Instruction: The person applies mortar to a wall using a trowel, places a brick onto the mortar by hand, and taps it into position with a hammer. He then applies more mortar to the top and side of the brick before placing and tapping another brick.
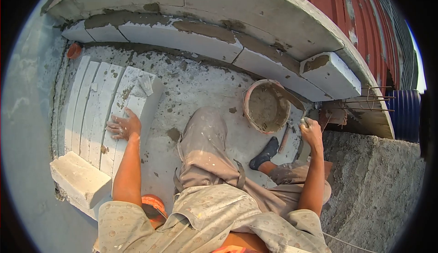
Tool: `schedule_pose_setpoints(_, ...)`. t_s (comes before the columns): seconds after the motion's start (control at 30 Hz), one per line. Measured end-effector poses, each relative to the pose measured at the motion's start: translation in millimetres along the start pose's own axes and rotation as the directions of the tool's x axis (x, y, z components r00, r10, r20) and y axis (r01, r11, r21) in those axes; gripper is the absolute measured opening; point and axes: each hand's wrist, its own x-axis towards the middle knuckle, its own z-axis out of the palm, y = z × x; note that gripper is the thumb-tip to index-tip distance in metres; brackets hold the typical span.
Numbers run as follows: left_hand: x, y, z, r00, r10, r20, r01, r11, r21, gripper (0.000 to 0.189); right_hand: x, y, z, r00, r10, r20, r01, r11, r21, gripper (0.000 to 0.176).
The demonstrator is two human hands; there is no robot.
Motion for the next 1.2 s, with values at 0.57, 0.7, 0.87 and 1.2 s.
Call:
schedule_pose_setpoints(0.57,-3,4,-2,0.999,-0.005,-0.038,0.006,0.999,0.032,0.082,34,-4,9,0.992,-0.041,0.123,-0.064,0.676,0.735,0.028)
schedule_pose_setpoints(0.7,-4,5,-5,0.998,0.0,-0.058,0.003,0.999,0.05,0.081,106,-15,45,0.746,-0.282,-0.604,0.345,0.939,-0.013,0.033)
schedule_pose_setpoints(0.87,-6,5,-7,0.998,0.009,-0.055,-0.006,0.999,0.049,0.081,130,-67,63,0.801,-0.378,-0.464,0.436,0.9,0.021,0.035)
schedule_pose_setpoints(1.2,-6,3,-12,1.0,0.021,-0.011,-0.021,0.999,0.026,0.082,119,-133,131,0.65,-0.568,-0.504,0.694,0.714,0.09,0.032)
